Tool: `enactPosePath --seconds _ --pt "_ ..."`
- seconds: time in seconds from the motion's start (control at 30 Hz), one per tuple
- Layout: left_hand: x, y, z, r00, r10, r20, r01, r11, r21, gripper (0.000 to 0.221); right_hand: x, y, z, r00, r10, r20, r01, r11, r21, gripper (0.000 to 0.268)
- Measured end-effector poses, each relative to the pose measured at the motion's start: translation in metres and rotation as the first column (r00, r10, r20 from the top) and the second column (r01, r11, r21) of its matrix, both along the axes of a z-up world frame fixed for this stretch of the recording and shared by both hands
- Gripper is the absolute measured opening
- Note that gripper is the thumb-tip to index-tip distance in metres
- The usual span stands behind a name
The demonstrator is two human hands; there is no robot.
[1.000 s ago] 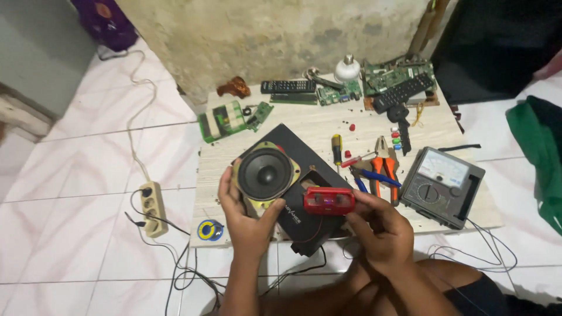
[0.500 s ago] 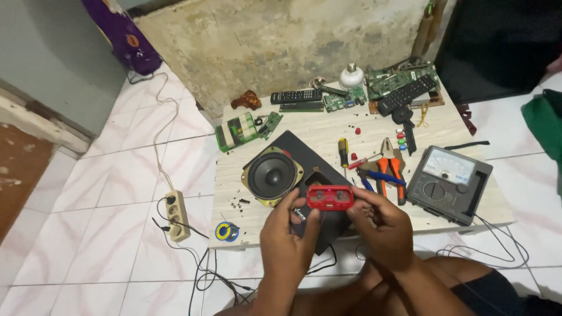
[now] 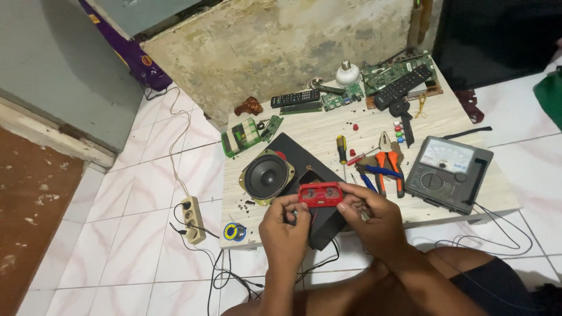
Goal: Testing a repaired electronic circuit board by connecting it to a speaker and power source to verify functionality.
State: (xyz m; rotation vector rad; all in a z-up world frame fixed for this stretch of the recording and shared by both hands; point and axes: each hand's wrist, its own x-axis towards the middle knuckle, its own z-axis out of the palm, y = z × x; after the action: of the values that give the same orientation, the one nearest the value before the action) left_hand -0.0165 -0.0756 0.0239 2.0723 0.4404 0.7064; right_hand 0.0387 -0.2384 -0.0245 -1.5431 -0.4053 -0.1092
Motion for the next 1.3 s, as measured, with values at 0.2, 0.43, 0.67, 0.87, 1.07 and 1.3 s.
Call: enactPosePath --seconds 0.2,0.43,0.67,0.87,1.07,1.3 --pt "-0.004 -0.001 0.001 0.996 -0.064 0.06 0.069 0.995 -0.075 0.016 0.003 0.0 -0.005 0.999 0.034 0.041 -0.037 0.996 0.077 0.043" --pt "-0.004 -0.001 -0.005 0.983 -0.132 0.128 0.149 0.979 -0.138 0.024 0.002 -0.002 -0.001 0.997 0.017 0.08 -0.019 1.0 0.023 0.043" --pt "0.002 -0.007 -0.006 0.999 0.017 0.043 -0.013 0.995 -0.102 0.013 0.002 0.0 -0.005 0.995 0.028 0.096 -0.036 0.996 0.08 0.042" --pt "-0.001 -0.01 -0.005 0.999 0.022 0.034 -0.017 0.989 -0.148 0.01 0.003 -0.002 -0.004 0.995 0.037 0.097 -0.044 0.997 0.07 0.041" --pt "-0.002 -0.009 -0.007 0.998 -0.004 0.064 0.01 0.996 -0.092 0.01 0.002 -0.003 -0.001 0.992 0.006 0.125 -0.009 1.0 0.022 0.042" --pt "-0.005 -0.003 -0.008 0.992 -0.065 0.106 0.081 0.984 -0.157 0.022 0.006 -0.007 0.006 0.973 0.04 0.229 -0.03 0.999 -0.045 0.052"
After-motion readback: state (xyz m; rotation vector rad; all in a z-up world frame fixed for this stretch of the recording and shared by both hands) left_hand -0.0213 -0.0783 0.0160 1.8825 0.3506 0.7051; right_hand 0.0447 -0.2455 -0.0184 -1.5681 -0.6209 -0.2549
